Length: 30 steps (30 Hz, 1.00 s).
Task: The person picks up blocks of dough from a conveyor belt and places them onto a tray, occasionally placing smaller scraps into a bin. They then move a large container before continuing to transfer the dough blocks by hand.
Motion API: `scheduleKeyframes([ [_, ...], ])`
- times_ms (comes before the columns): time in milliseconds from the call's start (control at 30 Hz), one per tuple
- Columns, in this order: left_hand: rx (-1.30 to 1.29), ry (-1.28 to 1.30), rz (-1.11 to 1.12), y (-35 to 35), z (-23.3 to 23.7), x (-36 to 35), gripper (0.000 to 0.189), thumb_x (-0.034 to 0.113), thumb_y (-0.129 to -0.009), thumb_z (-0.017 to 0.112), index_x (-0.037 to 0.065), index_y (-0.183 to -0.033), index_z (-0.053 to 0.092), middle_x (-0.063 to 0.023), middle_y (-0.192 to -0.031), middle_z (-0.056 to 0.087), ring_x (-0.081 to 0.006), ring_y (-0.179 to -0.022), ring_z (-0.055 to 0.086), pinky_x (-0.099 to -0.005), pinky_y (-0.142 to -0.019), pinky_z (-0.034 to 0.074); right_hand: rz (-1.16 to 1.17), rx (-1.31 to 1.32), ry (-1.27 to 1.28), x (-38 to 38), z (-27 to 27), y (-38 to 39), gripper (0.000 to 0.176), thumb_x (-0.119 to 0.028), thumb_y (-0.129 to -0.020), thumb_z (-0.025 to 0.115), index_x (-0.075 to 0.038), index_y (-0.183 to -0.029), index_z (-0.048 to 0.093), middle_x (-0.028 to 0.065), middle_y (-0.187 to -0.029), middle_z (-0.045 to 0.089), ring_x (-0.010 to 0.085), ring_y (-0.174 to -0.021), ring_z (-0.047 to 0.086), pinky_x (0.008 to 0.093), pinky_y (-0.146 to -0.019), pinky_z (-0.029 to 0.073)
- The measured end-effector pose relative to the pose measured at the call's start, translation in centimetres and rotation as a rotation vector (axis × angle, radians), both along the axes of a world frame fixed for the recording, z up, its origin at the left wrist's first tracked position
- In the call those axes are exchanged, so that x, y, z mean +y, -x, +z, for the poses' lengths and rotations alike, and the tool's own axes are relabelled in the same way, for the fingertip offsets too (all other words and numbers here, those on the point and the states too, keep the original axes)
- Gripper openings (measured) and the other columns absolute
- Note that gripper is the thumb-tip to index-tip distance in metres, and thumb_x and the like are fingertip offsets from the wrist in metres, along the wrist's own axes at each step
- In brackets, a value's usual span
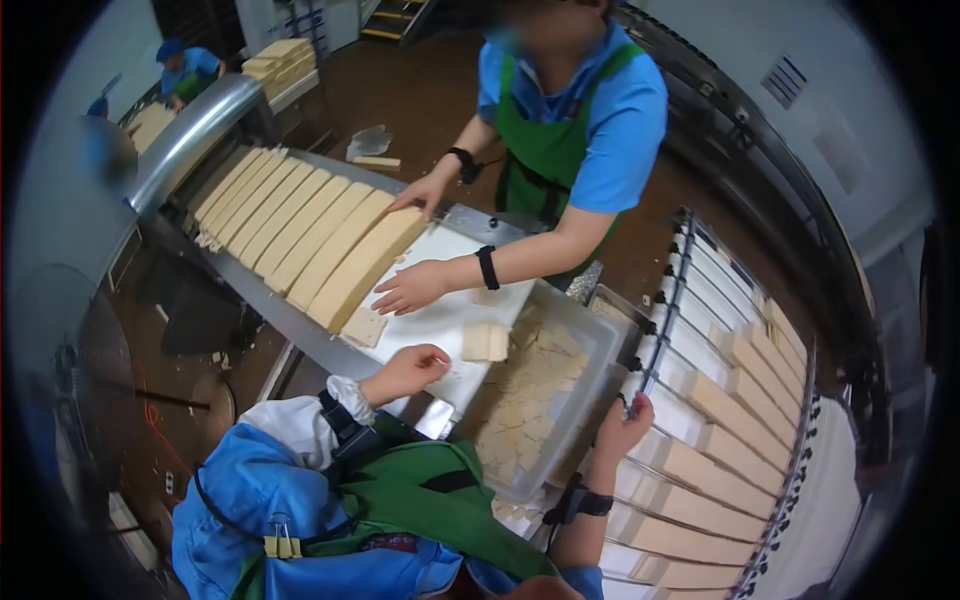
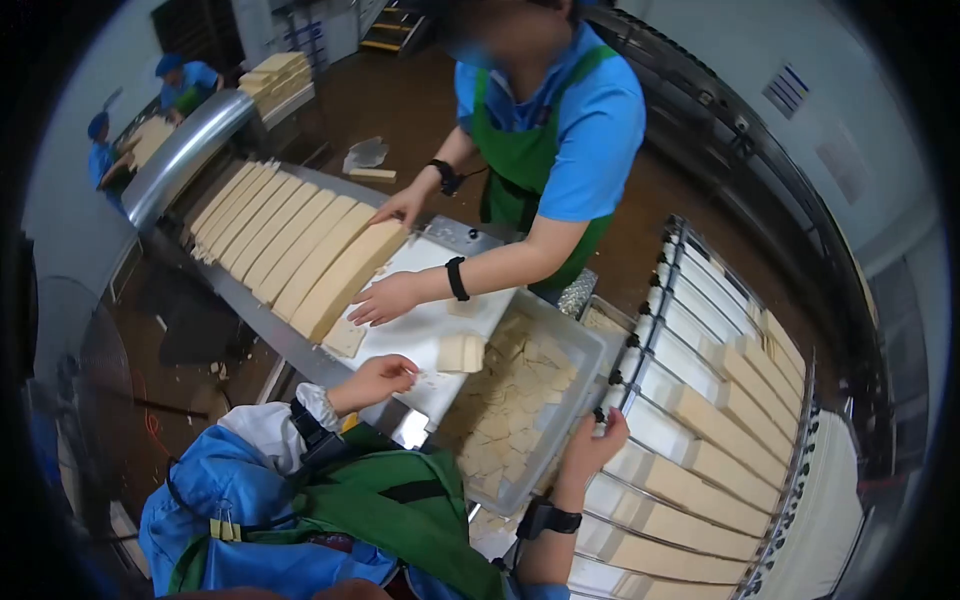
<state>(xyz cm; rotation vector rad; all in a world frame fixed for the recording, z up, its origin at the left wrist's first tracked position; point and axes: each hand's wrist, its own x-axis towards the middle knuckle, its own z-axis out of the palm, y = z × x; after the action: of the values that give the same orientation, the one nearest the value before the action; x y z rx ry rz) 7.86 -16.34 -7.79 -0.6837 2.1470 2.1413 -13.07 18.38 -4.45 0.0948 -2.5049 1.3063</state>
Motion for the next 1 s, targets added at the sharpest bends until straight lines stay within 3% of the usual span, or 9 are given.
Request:
scheduleKeyframes([
  [67, -0.066, 0.034, 0.259, -3.4, -2.1, -3.5, 0.024, 0.017, -0.092, 0.072, 0.004, -0.112, 0.069, -0.0003, -0.079, 0.065, -0.0103, -0.072, 0.06, -0.0273, -0.065, 0.05, 0.182, 0.102, 0.0, -6.4, 2.1, -1.9, 0.036, -0.007, -0.083, 0.071, -0.001, -0.117, 0.062, 0.0167, -0.114, 0.061, 0.0332, -0.109, 0.058, 0.0431, -0.097, 0.046],
  [267, -0.247, 0.329, 0.842, -11.4, -6.2, -13.2, 0.05, 0.006, -0.085, 0.071, 0.009, -0.131, 0.051, -0.0026, -0.077, 0.057, -0.0143, -0.069, 0.056, -0.0304, -0.06, 0.049, 0.803, 0.169, -0.025, -25.6, 7.9, -9.3, 0.031, -0.007, -0.084, 0.07, -0.001, -0.113, 0.062, 0.0187, -0.11, 0.064, 0.0392, -0.105, 0.061, 0.0472, -0.095, 0.048],
  [400, -0.438, 0.264, 0.905, -12.8, -4.9, -19.2, 0.071, 0.013, -0.079, 0.076, 0.016, -0.144, 0.045, -0.0044, -0.078, 0.056, -0.0152, -0.068, 0.055, -0.0339, -0.059, 0.047, 1.161, 0.09, -0.02, -38.9, 7.4, -12.2, 0.046, -0.008, -0.084, 0.07, 0.004, -0.126, 0.056, 0.0264, -0.122, 0.058, 0.0459, -0.118, 0.055, 0.0504, -0.105, 0.045],
  [433, -0.481, 0.186, 0.872, -13.0, -4.5, -20.7, 0.08, 0.018, -0.074, 0.079, 0.015, -0.147, 0.044, -0.0085, -0.085, 0.065, -0.02, -0.073, 0.062, -0.0354, -0.064, 0.051, 1.183, 0.09, -0.045, -42.3, 6.7, -12.4, 0.051, -0.01, -0.085, 0.069, 0.006, -0.13, 0.052, 0.0289, -0.127, 0.055, 0.0474, -0.123, 0.052, 0.0504, -0.109, 0.042],
  [533, -0.441, 0.238, 0.739, -14.2, -6.9, -23.9, 0.089, 0.017, -0.075, 0.08, 0.011, -0.154, 0.04, -0.0084, -0.086, 0.064, -0.0188, -0.076, 0.062, -0.0328, -0.068, 0.052, 1.224, 0.001, -0.197, -53.1, 1.2, -10.8, 0.066, -0.015, -0.086, 0.067, 0.012, -0.141, 0.042, 0.0345, -0.143, 0.045, 0.0493, -0.136, 0.042, 0.0501, -0.119, 0.034],
  [567, -0.422, 0.189, 0.701, -14.0, -6.0, -24.8, 0.093, 0.017, -0.075, 0.081, 0.009, -0.157, 0.038, -0.0081, -0.087, 0.064, -0.0182, -0.077, 0.062, -0.0315, -0.069, 0.052, 1.208, -0.116, -0.329, -56.9, -1.3, -9.4, 0.07, -0.018, -0.088, 0.066, 0.011, -0.145, 0.039, 0.0333, -0.15, 0.039, 0.0474, -0.142, 0.037, 0.0488, -0.122, 0.03],
  [667, -0.261, 0.097, 0.575, -15.5, -11.3, -26.8, 0.09, 0.018, -0.077, 0.082, 0.008, -0.156, 0.041, -0.0061, -0.086, 0.064, -0.0165, -0.077, 0.061, -0.0307, -0.068, 0.051, 1.014, -0.252, -0.576, -64.6, -6.2, -6.4, 0.076, -0.027, -0.094, 0.061, 0.01, -0.153, 0.032, 0.0286, -0.163, 0.028, 0.0415, -0.153, 0.023, 0.0468, -0.127, 0.019],
  [900, -0.325, -0.067, 0.456, -15.7, -9.1, -28.3, 0.088, 0.012, -0.084, 0.081, 0.006, -0.159, 0.036, -0.0033, -0.082, 0.064, -0.0106, -0.07, 0.059, -0.0257, -0.063, 0.049, 0.845, -0.15, -0.769, -66.3, -11.8, -5.3, 0.075, -0.032, -0.1, 0.051, 0.008, -0.158, 0.026, 0.0233, -0.169, 0.02, 0.035, -0.159, 0.011, 0.0481, -0.129, 0.005],
  [1000, -0.307, -0.087, 0.452, -15.2, -8.4, -28.2, 0.086, 0.01, -0.084, 0.08, 0.007, -0.159, 0.037, -0.0023, -0.079, 0.065, -0.011, -0.064, 0.059, -0.0273, -0.059, 0.05, 0.78, -0.042, -0.769, -66.2, -12.5, -5.6, 0.072, -0.035, -0.098, 0.052, 0.008, -0.154, 0.034, 0.0234, -0.162, 0.034, 0.0355, -0.155, 0.024, 0.0489, -0.128, 0.011],
])
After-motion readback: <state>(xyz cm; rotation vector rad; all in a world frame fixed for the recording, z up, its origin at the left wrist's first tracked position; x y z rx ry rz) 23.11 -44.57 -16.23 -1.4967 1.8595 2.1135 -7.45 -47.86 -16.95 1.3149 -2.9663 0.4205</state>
